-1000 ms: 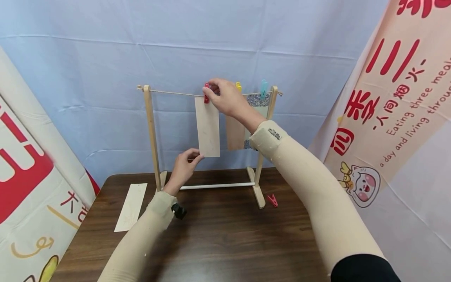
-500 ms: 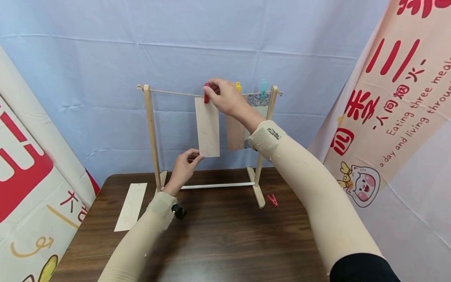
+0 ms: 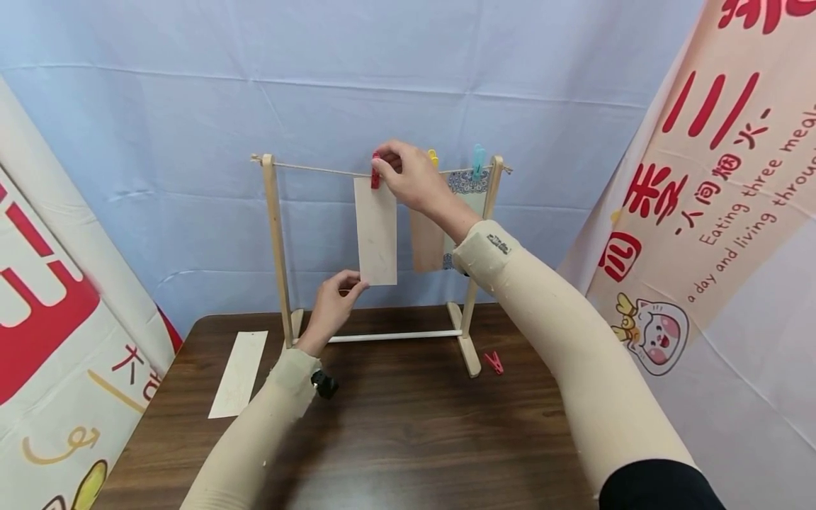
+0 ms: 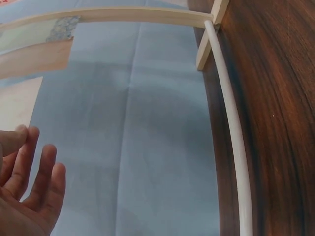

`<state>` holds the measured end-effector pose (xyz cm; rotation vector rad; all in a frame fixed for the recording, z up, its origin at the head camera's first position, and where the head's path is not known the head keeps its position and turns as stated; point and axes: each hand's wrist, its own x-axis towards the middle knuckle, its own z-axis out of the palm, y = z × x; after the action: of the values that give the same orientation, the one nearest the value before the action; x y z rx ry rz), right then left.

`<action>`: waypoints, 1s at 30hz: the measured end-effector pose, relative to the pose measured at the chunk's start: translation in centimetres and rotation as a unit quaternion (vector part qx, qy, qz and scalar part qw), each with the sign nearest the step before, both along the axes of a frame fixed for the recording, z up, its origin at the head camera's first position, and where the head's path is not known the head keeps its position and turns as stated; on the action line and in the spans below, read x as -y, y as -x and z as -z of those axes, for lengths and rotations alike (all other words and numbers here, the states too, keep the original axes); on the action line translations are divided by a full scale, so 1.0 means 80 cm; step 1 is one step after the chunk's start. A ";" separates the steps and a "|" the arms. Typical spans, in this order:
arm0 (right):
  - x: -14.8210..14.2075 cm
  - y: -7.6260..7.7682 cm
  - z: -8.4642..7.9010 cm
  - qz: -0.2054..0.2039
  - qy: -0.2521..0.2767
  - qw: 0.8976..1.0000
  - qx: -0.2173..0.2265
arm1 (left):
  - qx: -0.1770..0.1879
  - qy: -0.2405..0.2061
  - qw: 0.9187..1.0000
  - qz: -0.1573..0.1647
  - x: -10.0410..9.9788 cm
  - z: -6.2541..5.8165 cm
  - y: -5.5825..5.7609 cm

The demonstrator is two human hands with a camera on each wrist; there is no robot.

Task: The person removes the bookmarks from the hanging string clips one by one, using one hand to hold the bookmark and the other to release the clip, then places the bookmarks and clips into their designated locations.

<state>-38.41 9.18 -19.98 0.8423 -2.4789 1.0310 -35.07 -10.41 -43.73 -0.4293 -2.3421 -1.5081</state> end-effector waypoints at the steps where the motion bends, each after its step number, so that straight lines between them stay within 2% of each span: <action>1: 0.000 0.000 0.000 0.001 0.000 1.000 0.000 | -0.001 -0.002 1.000 0.000 0.000 0.000 0.000; 30: -0.008 -0.001 0.010 -0.030 0.034 0.997 -0.068 | -0.004 -0.012 1.000 -0.003 -0.003 0.002 -0.004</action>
<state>-38.36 9.79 -20.76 0.9381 -2.3065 1.0362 -34.74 -10.15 -43.89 -0.4201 -2.3154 -1.5275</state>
